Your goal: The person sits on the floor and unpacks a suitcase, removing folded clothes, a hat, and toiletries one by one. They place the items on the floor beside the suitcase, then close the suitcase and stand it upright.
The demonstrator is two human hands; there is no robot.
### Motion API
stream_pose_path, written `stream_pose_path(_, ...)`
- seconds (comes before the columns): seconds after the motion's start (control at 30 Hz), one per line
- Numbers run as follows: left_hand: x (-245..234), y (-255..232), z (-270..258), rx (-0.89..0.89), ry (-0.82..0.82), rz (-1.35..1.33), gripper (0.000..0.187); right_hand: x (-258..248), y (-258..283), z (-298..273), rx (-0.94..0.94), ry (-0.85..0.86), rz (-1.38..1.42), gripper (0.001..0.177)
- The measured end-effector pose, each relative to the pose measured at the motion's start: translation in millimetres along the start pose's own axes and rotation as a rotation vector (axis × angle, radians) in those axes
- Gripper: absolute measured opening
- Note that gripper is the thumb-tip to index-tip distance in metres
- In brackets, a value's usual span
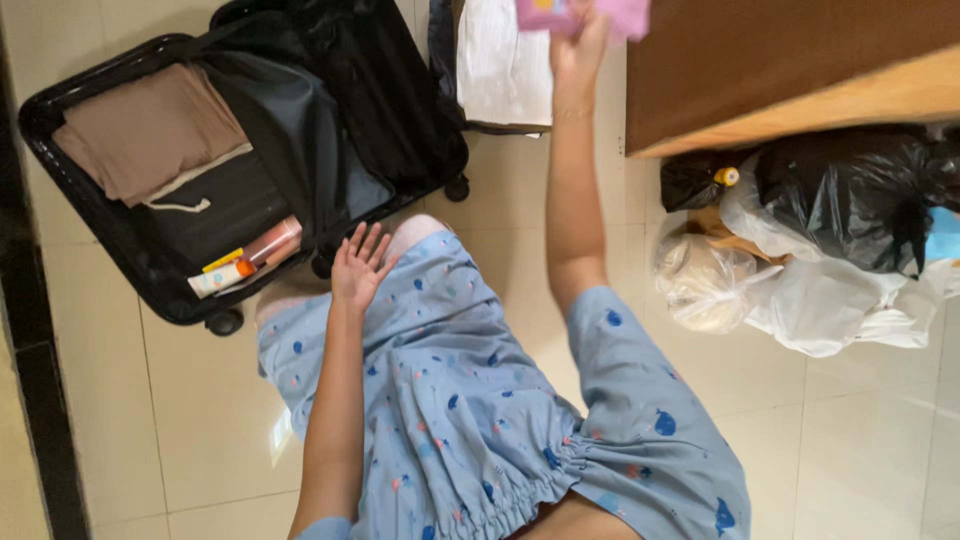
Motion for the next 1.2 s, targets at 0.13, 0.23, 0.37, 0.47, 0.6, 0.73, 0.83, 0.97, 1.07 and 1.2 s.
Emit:
stream_pose_path(0.13, -12.0, 1.4, -2.3, -0.019, -0.046, 0.026, 0.046, -47.1, -56.3, -52.0, 0.018, 0.060, -0.018, 0.020)
stream_pose_path(0.23, -16.6, 4.4, -2.3, -0.052, -0.084, 0.065, 0.046, -133.3, -103.9, -112.9, 0.314, -0.614, -0.003, 0.032)
stream_pose_path(0.37, -23.3, 3.1, 2.1, -0.079, -0.130, 0.075, 0.047, -175.4, -116.5, -106.0, 0.404, -0.638, 0.011, 0.044)
stream_pose_path(0.47, -28.2, -0.2, 11.8, -0.059, -0.123, 0.055, 0.046, -178.4, -97.2, -106.2, 0.377, -0.584, -0.016, 0.047)
stream_pose_path(0.6, -29.9, -4.2, 20.6, -0.020, -0.085, 0.034, 0.045, -150.6, -94.5, -115.3, 0.378, -0.482, -0.066, 0.051)
stream_pose_path(0.73, -36.1, -20.8, 21.2, 0.070, -0.117, -0.015, 0.042, -124.8, -85.0, -141.1, 0.221, -0.576, -0.321, 0.029)
stream_pose_path(0.83, -45.1, -47.0, 15.3, 0.165, -0.133, -0.057, 0.041, -122.8, -88.2, -184.3, 0.256, -0.754, -0.443, 0.016)
stream_pose_path(0.97, -63.2, -100.9, 7.5, 0.254, -0.230, -0.073, 0.040, -113.8, -130.9, -228.3, 0.413, -0.730, -0.218, 0.026)
stream_pose_path(1.07, -65.3, -153.8, 9.7, 0.404, -0.175, -0.120, 0.034, -93.6, -163.3, -250.9, 0.526, -0.647, -0.123, 0.018)
stream_pose_path(1.2, -86.1, -208.7, 10.7, 0.457, -0.423, 0.001, 0.046, -70.9, -192.5, -272.7, 0.658, -0.551, -0.113, 0.015)
Point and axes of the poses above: each hand's wrist, its own z-axis towards the middle knuckle, its own x-axis out of the palm, y = z × x, the point moved 7 cm from there along z, towards the middle knuckle, and after that the axes turned 15 degrees about y, right-handed, at the moved point
